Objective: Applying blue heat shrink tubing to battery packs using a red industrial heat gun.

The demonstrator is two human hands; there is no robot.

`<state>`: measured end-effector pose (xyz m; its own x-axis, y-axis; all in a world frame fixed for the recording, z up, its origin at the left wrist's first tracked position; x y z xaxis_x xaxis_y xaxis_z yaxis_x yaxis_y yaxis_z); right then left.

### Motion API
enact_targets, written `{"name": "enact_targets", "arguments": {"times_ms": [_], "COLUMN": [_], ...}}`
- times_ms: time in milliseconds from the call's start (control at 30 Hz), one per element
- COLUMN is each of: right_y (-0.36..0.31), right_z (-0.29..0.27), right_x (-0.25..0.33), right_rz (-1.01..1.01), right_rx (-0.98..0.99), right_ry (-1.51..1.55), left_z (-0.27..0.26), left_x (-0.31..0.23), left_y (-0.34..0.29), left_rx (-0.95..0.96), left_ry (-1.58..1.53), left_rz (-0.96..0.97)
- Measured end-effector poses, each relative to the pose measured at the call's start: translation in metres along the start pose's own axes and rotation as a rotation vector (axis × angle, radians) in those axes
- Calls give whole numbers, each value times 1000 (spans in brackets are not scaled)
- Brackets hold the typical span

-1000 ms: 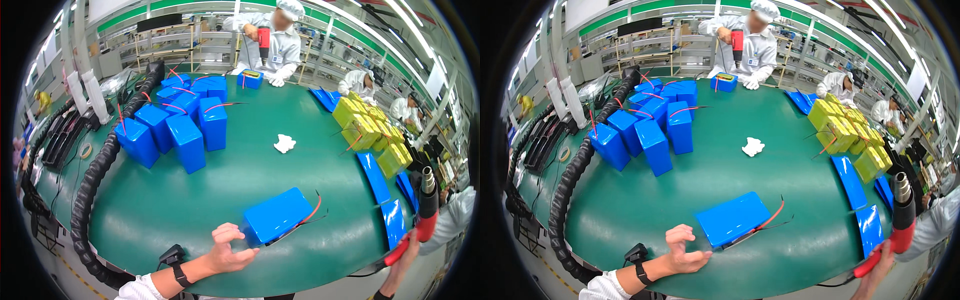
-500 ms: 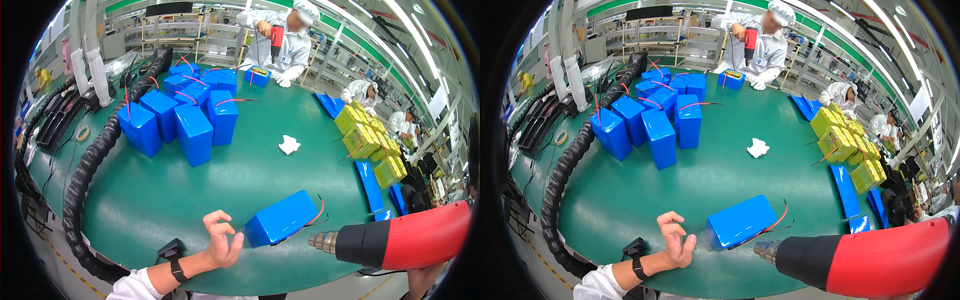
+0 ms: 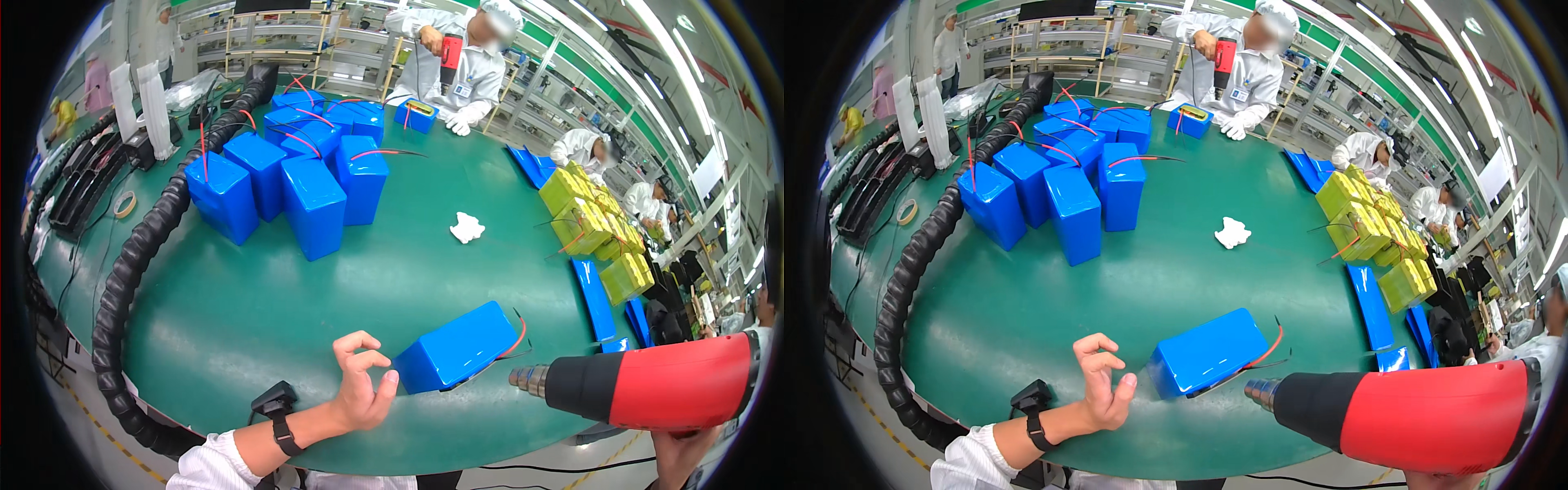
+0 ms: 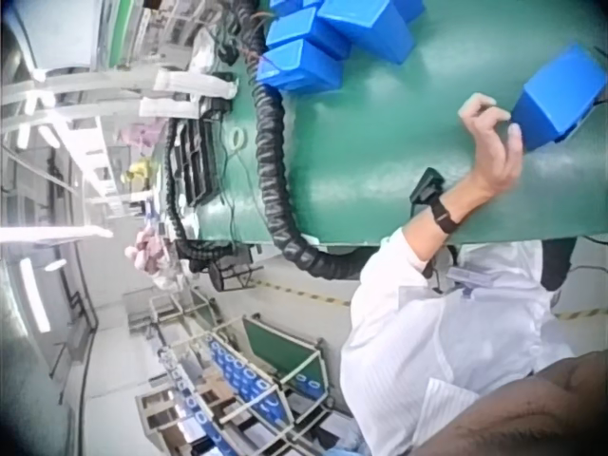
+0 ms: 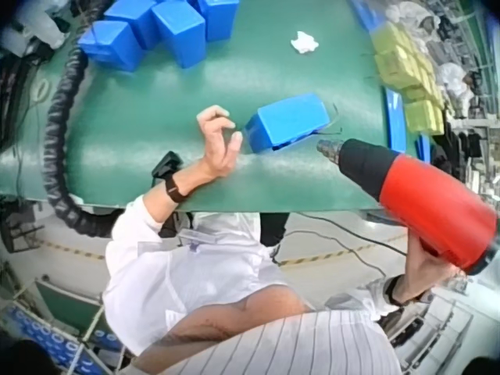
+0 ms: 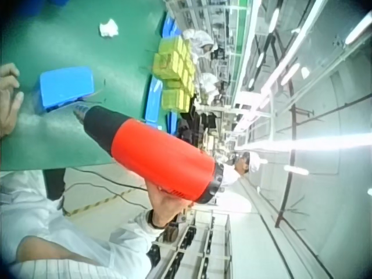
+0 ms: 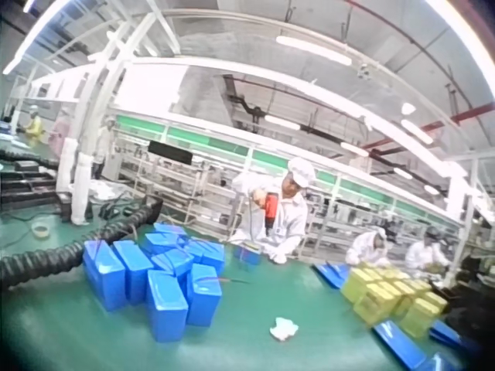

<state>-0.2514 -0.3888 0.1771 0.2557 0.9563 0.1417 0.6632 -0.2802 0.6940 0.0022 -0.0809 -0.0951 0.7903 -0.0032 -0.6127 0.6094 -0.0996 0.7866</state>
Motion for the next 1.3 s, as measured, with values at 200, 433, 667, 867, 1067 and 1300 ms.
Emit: {"name": "enact_targets", "arguments": {"times_ms": [200, 433, 667, 867, 1067, 1300], "right_y": [-7, -11, -15, -24, -19, 56], "right_z": [9, 15, 21, 20, 17, 31], "right_x": [10, 16, 9, -5, -6, 47], "right_rz": [147, 273, 170, 93, 262, -75], "right_rx": [-88, -40, -3, 51, -119, 207], "right_ry": [2, -13, 95, -43, 40, -122], "left_z": [-1, -1, -2, -1, 4, 6], "left_x": [2, 3, 4, -1, -1, 1], "left_y": [-1, 2, 3, 11, 14, 12], "left_rx": [-14, -11, -3, 86, 103, 121], "left_ry": [28, 38, 39, 114, 145, 123], "left_rz": [9, 13, 25, 49, 44, 22]}}
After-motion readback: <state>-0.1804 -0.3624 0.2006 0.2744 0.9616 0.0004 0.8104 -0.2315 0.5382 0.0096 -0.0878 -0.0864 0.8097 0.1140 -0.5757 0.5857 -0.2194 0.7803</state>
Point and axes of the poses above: each hand's wrist, its own y-axis towards the middle knuckle, its own z-axis out of the palm, x = y × z, the point moved 6 cm from there along y, towards the middle knuckle, and after that the axes turned 2 degrees about z, right-handed, at the moved point
